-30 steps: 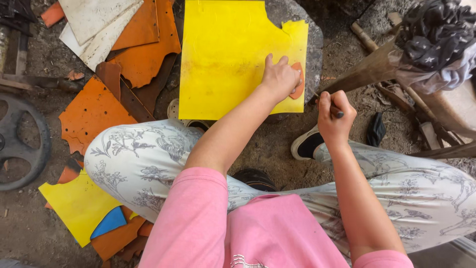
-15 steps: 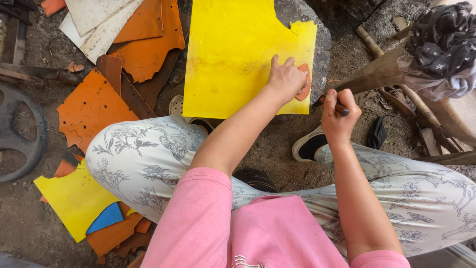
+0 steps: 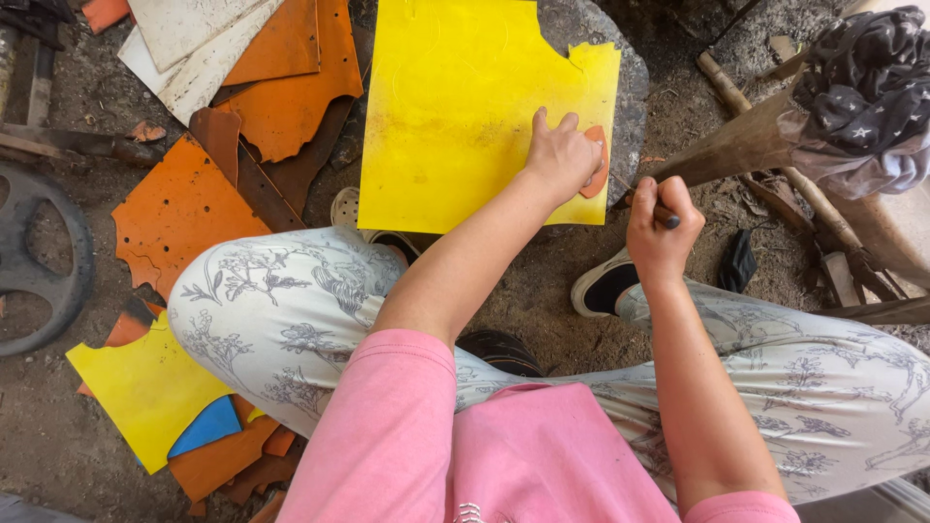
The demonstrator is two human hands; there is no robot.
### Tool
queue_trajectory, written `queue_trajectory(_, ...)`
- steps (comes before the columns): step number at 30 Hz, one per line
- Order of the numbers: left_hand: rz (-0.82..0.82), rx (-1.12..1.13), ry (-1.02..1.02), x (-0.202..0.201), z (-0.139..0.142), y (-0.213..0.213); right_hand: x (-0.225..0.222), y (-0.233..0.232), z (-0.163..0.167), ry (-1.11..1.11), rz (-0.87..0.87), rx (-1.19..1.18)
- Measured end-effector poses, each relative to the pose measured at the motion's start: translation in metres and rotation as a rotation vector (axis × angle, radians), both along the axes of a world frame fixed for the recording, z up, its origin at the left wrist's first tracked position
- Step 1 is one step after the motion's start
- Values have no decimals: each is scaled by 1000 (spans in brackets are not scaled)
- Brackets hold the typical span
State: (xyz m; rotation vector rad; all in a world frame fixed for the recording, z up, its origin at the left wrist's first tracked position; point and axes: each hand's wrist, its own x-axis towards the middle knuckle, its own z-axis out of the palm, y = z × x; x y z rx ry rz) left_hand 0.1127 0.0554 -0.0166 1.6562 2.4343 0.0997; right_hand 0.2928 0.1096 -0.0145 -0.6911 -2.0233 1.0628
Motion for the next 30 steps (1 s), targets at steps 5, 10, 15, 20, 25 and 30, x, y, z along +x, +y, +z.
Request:
queue_trajectory(5, 5, -8, -37, 0, -1, -1, -2, 6, -3, -20, 3, -34)
queue_trajectory(10, 19, -23, -48, 1, 1, -2, -3, 10, 5, -7, 22, -139)
queue_trajectory(15, 14, 4, 29, 3, -2, 0, 1, -16, 12, -156, -111, -24)
queue_trajectory(20, -14, -75, 43, 6, -13, 6, 13, -52, 0, -110, -137, 48)
queue_trajectory(25, -120, -61, 61, 29, -17, 16, 27, -9, 5, 45, -73, -215)
queue_trajectory(30, -95, -254, -15, 70, -27, 27, 17, 67, 24, 104, -87, -153)
